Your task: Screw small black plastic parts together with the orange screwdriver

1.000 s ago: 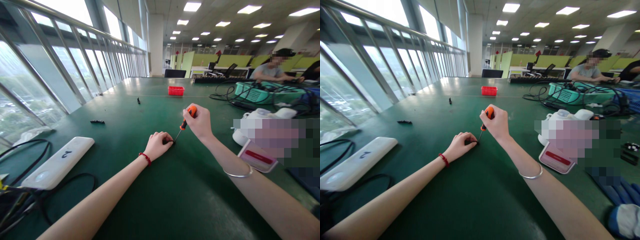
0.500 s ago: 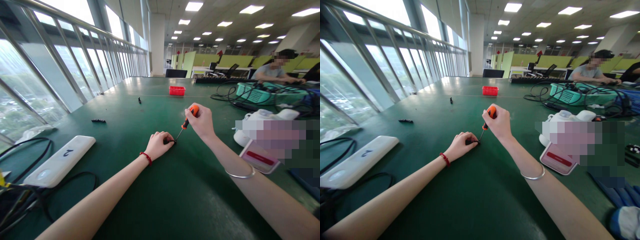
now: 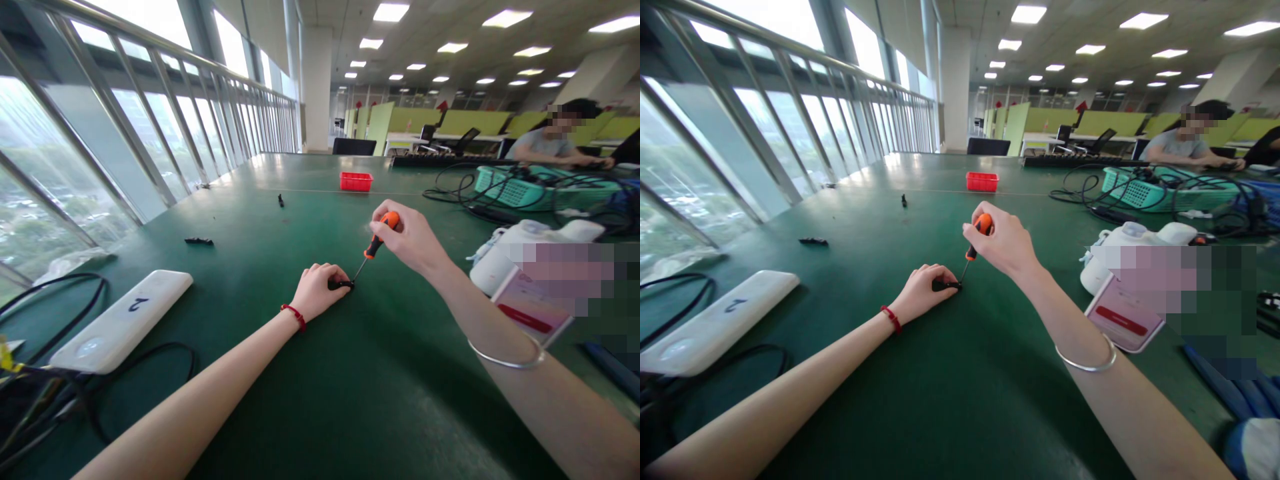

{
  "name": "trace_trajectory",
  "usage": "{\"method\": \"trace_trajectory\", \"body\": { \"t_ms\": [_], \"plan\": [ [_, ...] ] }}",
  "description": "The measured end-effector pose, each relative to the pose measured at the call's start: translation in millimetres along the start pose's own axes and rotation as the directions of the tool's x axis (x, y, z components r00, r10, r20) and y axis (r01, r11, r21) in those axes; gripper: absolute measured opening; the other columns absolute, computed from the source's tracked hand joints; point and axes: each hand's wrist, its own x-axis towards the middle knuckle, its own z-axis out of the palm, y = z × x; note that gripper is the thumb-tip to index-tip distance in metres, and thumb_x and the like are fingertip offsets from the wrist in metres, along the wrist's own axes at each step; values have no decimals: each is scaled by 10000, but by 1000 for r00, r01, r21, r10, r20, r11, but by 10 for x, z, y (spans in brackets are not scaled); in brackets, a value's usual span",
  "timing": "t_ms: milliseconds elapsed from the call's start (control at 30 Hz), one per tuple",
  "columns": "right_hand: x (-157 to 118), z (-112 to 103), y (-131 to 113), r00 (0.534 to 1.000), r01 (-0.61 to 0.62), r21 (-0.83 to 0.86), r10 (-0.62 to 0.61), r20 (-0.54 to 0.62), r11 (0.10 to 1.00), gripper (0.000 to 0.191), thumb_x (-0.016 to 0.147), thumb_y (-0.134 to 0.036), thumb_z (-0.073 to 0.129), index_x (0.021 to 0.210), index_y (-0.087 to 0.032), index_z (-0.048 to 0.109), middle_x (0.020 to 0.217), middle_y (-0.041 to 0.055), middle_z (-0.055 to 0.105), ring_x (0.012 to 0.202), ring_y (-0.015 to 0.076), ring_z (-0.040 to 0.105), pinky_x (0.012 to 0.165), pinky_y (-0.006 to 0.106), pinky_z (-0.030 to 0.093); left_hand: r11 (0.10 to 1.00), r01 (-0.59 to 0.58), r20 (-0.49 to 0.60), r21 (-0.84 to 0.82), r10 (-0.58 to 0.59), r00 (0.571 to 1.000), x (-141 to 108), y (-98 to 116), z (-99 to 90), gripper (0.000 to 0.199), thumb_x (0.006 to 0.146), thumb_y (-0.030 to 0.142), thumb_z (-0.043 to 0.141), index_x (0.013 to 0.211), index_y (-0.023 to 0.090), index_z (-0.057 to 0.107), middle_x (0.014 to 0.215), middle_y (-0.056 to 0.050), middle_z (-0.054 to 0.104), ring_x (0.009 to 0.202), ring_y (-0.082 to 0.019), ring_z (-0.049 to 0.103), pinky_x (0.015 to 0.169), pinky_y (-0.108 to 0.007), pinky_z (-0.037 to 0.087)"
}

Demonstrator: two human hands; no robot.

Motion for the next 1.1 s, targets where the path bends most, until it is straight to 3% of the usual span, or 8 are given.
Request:
{"method": "trace_trajectory", "body": {
  "t_ms": [100, 200, 300, 467, 600, 833, 1000, 1100],
  "plan": [
    [4, -8, 2, 1000, 20, -49, -20, -14, 999, 288, 771, -388, 497, 576, -180, 534, 519, -16, 481, 505, 110, 420, 513, 253, 312, 1000, 1, 5, 0, -1, 1000, 0, 0, 0, 136, 729, 306, 597, 835, 236, 646, 828, 12, 640, 841, -190, 536, 780, -339, 374],
    [0, -23, -6, 1000, 22, -34, -22, 12, 999, 103, 722, -290, 543, 709, -190, 562, 554, -30, 509, 507, 106, 428, 510, 241, 313, 1000, 11, 11, -1, -11, 1000, 0, 3, -5, 140, 732, 311, 596, 837, 234, 646, 833, 7, 640, 845, -191, 536, 781, -339, 374],
    [-4, -37, -14, 999, 7, -22, -6, 42, 1000, 126, 700, -273, 567, 803, -203, 545, 567, -45, 504, 494, 98, 421, 497, 230, 308, 1000, 7, 9, -5, -7, 1000, -2, 7, -10, 134, 734, 307, 595, 835, 234, 644, 833, 9, 637, 840, -190, 535, 773, -334, 376],
    [8, -28, 12, 999, 52, -97, -52, -1, 994, 334, 786, -450, 491, 593, -180, 537, 497, -15, 474, 473, 101, 398, 483, 243, 282, 1000, 8, 8, -6, -8, 1000, -3, 7, -13, 134, 731, 311, 599, 833, 239, 648, 834, 12, 638, 843, -190, 538, 781, -338, 371],
    [4, -48, 6, 998, 62, -87, -60, 34, 994, 97, 718, -290, 553, 745, -198, 564, 541, -33, 504, 494, 104, 419, 502, 234, 302, 1000, 12, 11, -5, -12, 1000, -4, 10, -15, 139, 734, 315, 595, 834, 235, 647, 836, 9, 640, 840, -190, 538, 775, -335, 375],
    [3, -53, -14, 999, 29, -111, -27, 18, 993, 270, 771, -395, 503, 612, -181, 546, 522, -10, 502, 495, 109, 421, 505, 249, 299, 1000, 10, 9, -3, -10, 1000, 2, 14, -9, 136, 731, 313, 597, 830, 235, 648, 830, 9, 640, 837, -188, 536, 779, -334, 380],
    [13, -37, 30, 998, 27, -11, -26, 55, 1000, 184, 682, -278, 587, 847, -210, 543, 558, -57, 484, 482, 94, 405, 494, 229, 302, 1000, 23, 12, -12, -23, 1000, -4, 19, -15, 143, 729, 320, 598, 829, 231, 647, 832, 7, 643, 839, -188, 538, 777, -333, 386],
    [13, -25, 34, 998, 18, -33, -16, 56, 999, 213, 743, -403, 544, 702, -194, 550, 545, -34, 488, 490, 100, 410, 495, 240, 300, 1000, 18, 7, -14, -18, 1000, -6, 21, -18, 135, 728, 316, 597, 823, 233, 647, 831, 11, 645, 838, -187, 540, 785, -334, 383]
  ]
}}
